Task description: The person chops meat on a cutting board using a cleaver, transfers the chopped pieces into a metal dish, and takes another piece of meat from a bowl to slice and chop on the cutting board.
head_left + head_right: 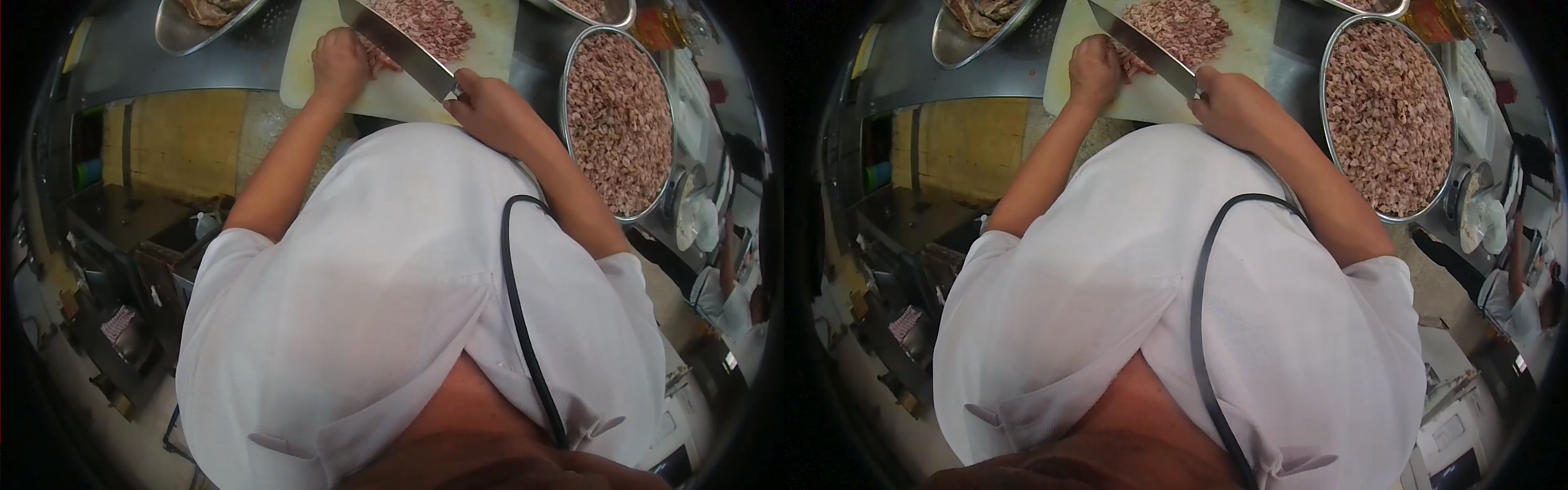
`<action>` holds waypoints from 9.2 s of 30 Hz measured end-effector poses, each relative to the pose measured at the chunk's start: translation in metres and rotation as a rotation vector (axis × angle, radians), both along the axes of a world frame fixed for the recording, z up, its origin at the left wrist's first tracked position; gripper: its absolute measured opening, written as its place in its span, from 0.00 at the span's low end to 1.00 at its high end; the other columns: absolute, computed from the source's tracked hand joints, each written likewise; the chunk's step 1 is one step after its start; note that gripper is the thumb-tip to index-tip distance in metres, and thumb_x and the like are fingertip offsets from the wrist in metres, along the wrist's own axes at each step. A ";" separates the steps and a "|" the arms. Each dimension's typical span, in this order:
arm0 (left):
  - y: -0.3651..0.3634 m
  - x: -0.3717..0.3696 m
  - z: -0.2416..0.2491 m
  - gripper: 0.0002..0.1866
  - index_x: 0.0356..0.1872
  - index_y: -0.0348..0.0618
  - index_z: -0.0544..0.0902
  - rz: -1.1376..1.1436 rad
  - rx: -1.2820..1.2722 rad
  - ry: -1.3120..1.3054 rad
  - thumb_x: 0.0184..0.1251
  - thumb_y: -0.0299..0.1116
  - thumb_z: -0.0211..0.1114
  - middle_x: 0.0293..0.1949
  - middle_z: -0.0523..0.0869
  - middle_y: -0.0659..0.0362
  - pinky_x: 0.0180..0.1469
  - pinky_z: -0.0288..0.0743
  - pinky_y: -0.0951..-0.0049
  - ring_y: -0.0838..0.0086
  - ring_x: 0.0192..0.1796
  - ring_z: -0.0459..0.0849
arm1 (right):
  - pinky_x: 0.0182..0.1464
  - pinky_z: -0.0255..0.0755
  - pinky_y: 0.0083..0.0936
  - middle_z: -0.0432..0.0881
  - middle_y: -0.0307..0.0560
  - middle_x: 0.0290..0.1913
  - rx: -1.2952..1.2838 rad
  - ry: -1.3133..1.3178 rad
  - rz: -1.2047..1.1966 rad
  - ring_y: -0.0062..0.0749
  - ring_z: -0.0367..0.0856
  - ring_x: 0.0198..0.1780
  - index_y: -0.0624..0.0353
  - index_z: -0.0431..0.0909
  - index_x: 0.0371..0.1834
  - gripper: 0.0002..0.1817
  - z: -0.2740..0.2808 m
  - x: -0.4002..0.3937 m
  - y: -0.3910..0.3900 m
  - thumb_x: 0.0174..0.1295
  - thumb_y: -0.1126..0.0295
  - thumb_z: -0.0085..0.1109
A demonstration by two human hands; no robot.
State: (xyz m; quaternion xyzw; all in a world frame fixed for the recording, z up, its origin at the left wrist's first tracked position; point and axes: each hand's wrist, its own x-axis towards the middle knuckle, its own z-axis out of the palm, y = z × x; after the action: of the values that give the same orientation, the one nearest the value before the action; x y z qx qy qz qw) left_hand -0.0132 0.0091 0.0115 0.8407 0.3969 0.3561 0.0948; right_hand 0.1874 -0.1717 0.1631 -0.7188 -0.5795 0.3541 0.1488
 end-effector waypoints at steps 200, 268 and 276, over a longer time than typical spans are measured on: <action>-0.020 -0.028 -0.011 0.04 0.37 0.43 0.82 0.011 0.064 -0.019 0.62 0.28 0.64 0.38 0.85 0.51 0.49 0.75 0.53 0.50 0.42 0.81 | 0.45 0.75 0.50 0.86 0.65 0.38 0.128 -0.102 0.139 0.62 0.85 0.41 0.64 0.77 0.46 0.14 -0.044 -0.021 0.060 0.69 0.63 0.59; -0.041 0.002 -0.001 0.06 0.37 0.41 0.84 -0.159 0.013 0.045 0.60 0.27 0.69 0.41 0.87 0.51 0.50 0.78 0.55 0.51 0.45 0.83 | 0.47 0.77 0.50 0.86 0.68 0.39 0.117 -0.075 0.047 0.63 0.85 0.43 0.68 0.76 0.47 0.15 -0.060 -0.022 0.069 0.70 0.64 0.57; -0.037 -0.001 -0.004 0.07 0.33 0.42 0.81 -0.177 0.028 -0.086 0.56 0.29 0.70 0.37 0.84 0.52 0.46 0.76 0.54 0.52 0.42 0.81 | 0.51 0.78 0.51 0.87 0.68 0.43 -0.020 -0.081 0.044 0.63 0.86 0.47 0.68 0.78 0.48 0.16 -0.017 -0.005 0.040 0.68 0.64 0.58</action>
State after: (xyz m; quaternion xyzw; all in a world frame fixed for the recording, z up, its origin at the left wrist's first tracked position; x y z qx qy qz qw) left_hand -0.0140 -0.0277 0.0076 0.8577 0.3114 0.3875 0.1311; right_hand 0.1825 -0.1319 0.1457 -0.7212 -0.5970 0.3338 0.1100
